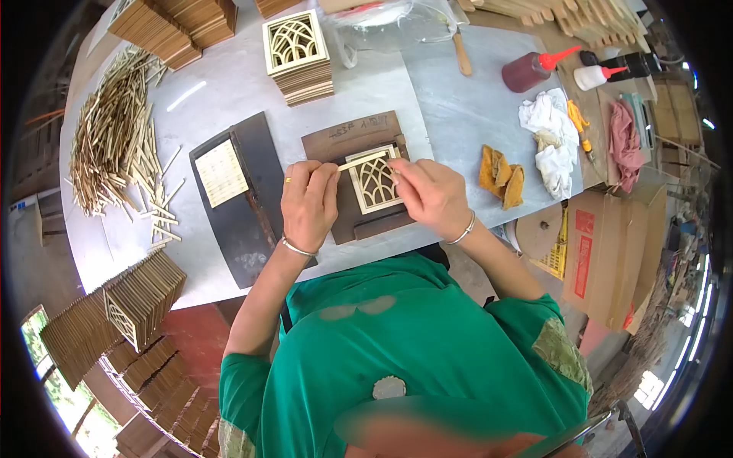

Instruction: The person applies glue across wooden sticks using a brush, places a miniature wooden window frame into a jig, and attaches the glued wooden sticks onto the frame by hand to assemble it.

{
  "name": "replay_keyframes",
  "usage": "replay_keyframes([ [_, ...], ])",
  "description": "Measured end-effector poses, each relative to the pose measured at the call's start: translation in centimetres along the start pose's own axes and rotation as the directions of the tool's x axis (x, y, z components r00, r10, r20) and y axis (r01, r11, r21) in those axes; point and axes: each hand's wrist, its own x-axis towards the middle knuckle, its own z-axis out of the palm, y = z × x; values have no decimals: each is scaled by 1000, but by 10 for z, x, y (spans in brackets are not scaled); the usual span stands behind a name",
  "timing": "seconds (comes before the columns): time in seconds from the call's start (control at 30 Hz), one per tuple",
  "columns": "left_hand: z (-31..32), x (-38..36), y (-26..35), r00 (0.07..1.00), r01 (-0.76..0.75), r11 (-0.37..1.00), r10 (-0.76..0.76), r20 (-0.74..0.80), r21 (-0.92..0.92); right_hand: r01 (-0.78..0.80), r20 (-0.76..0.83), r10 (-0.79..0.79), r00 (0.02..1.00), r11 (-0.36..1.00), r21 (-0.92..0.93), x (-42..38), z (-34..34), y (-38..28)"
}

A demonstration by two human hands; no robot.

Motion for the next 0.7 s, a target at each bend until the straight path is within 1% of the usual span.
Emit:
replay_keyframes([
  [0.03,3,1,-1,1000,-1,1000,1,6,-1,-6,-1,6,1000,1000,1,0,3,1],
  [0.1,8,3,-3,1000,-28,999,28,1,43,65,-10,-66,998,994,-89,0,9,2],
  [0.4,14,5,-9,997,-58,996,55,45,66,103,54,-94,994,974,-201,2,17,8],
  [0.5,12,6,-6,999,-38,998,37,8,52,98,74,-83,994,969,-225,3,18,7],
  [0.53,12,4,-6,999,-37,998,37,8,50,89,74,-73,995,969,-232,3,18,7],
  [0.6,10,-2,-8,999,27,998,-29,36,59,84,73,-69,995,966,-243,3,19,7],
  [0.7,11,-1,-7,999,24,996,-28,44,83,78,77,-60,995,965,-252,3,20,7],
])
